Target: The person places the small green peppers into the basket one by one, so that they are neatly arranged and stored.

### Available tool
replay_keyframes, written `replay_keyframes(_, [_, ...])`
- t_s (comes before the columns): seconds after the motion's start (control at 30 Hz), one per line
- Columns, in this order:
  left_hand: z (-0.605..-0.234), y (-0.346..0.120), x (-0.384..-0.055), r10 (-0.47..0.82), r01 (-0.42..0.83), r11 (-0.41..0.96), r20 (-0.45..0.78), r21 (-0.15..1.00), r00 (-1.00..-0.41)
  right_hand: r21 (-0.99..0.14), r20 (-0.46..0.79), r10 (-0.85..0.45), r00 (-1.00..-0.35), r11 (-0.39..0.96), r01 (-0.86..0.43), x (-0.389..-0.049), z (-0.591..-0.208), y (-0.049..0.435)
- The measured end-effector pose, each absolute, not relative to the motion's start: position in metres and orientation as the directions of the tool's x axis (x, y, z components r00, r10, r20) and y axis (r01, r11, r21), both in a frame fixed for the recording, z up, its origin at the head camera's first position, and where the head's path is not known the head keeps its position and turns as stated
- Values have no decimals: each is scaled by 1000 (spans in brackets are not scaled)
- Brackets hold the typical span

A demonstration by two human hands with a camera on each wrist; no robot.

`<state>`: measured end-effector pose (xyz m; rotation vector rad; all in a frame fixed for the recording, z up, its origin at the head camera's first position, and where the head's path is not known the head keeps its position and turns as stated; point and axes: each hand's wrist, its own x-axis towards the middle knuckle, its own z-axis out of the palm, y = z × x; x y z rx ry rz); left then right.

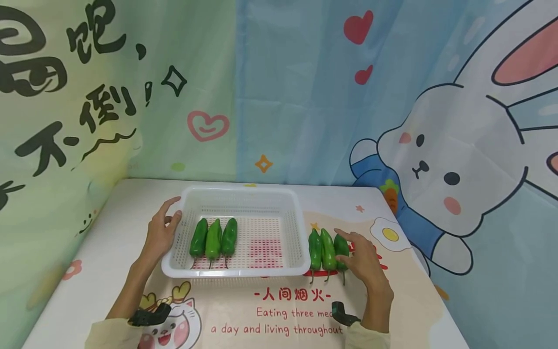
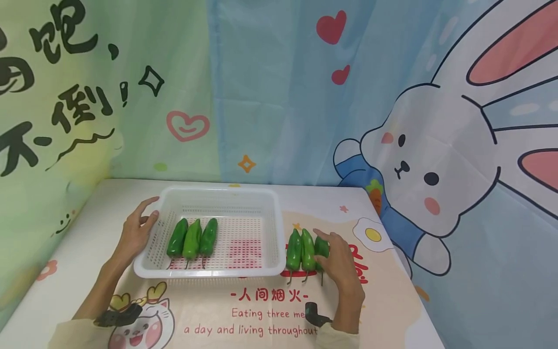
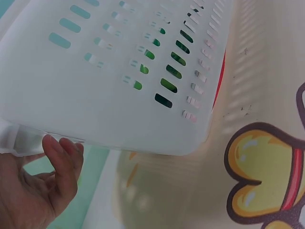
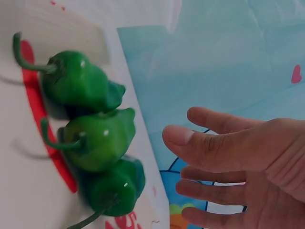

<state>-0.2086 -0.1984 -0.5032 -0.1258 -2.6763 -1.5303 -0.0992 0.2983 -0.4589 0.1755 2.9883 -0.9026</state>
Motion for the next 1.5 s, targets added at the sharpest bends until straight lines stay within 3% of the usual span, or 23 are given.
replay_keyframes(0.7, [-505,-200,-206,32,67,500,59,863,-998,-529,-206,138,-969,817,229,-98,-490,307])
replay_keyframes(1.5, [-503,-198,-209,40,79,511,68,856,-997,-494,-202,113,-973,846,201,-107,-497,309])
